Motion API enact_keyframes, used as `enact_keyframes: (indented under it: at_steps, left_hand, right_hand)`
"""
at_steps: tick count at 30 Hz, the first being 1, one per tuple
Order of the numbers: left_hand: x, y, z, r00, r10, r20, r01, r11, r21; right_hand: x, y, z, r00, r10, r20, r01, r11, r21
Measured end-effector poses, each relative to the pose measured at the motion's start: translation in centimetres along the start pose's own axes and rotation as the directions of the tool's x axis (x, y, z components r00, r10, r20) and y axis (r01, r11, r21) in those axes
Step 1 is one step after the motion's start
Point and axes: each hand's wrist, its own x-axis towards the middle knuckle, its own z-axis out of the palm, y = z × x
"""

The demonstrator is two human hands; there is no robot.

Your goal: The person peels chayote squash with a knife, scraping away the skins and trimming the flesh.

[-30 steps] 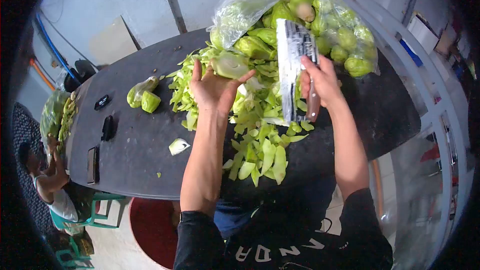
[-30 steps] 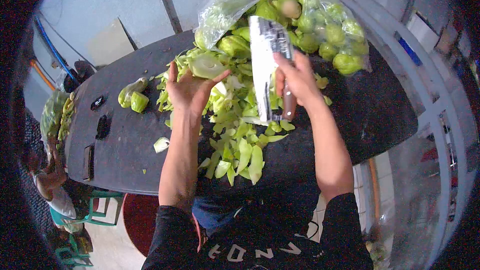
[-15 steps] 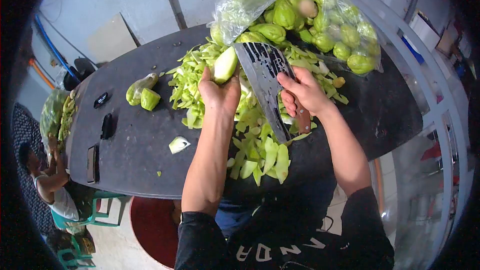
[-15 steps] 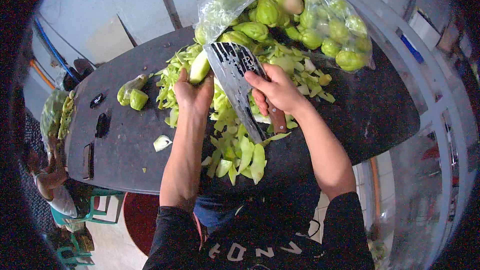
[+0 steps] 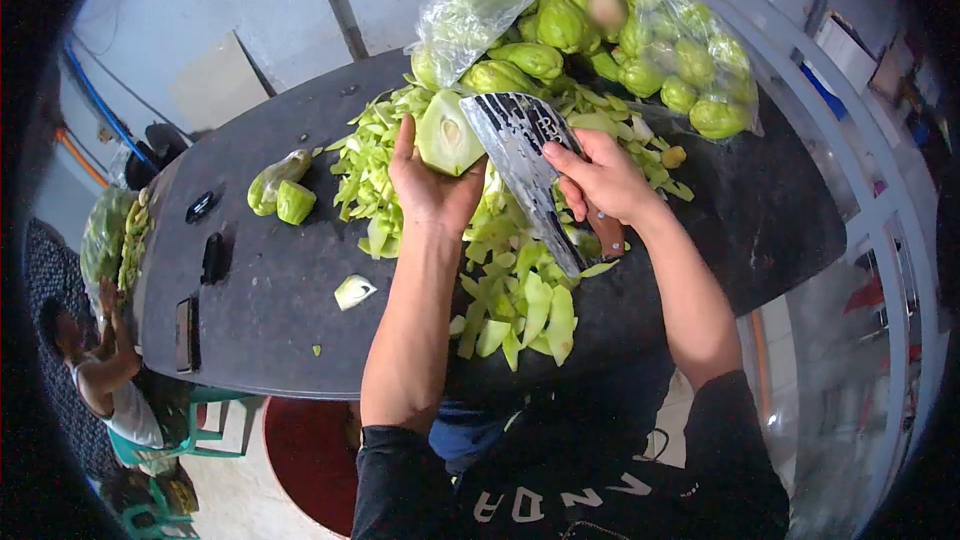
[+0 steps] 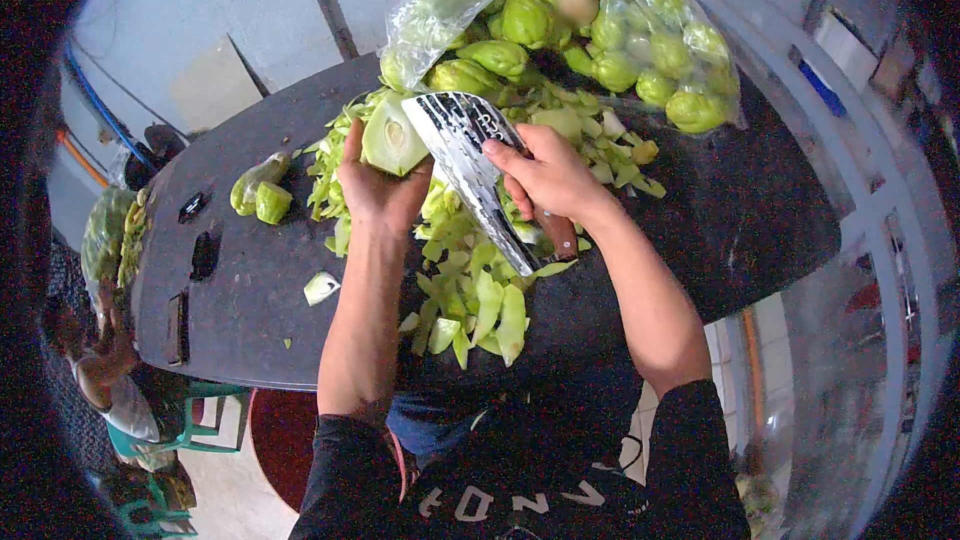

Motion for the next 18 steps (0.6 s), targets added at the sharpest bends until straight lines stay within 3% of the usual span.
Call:
enact_keyframes:
  at_steps: [3, 5, 18]
  left_hand:
    - [-0.1, 0.0, 0.3, 0.997, 0.021, -0.069, -0.019, 1.0, 0.025]
    - [0.1, 0.1, 0.0, 1.0, 0.018, -0.01, -0.018, 0.997, 0.076]
    - [-1.0, -0.6, 0.9, 0.997, 0.074, -0.007, -0.072, 0.979, 0.192]
  right_hand:
    - [0.0, 0.0, 0.0, 1.0, -0.015, -0.003, 0.014, 0.999, -0.047]
    - [-0.2, -0.2, 0.2, 1.0, 0.001, -0.002, -0.001, 0.999, -0.036]
    - [-0.1, 0.2, 1.1, 0.998, -0.054, -0.029, 0.054, 0.999, 0.005]
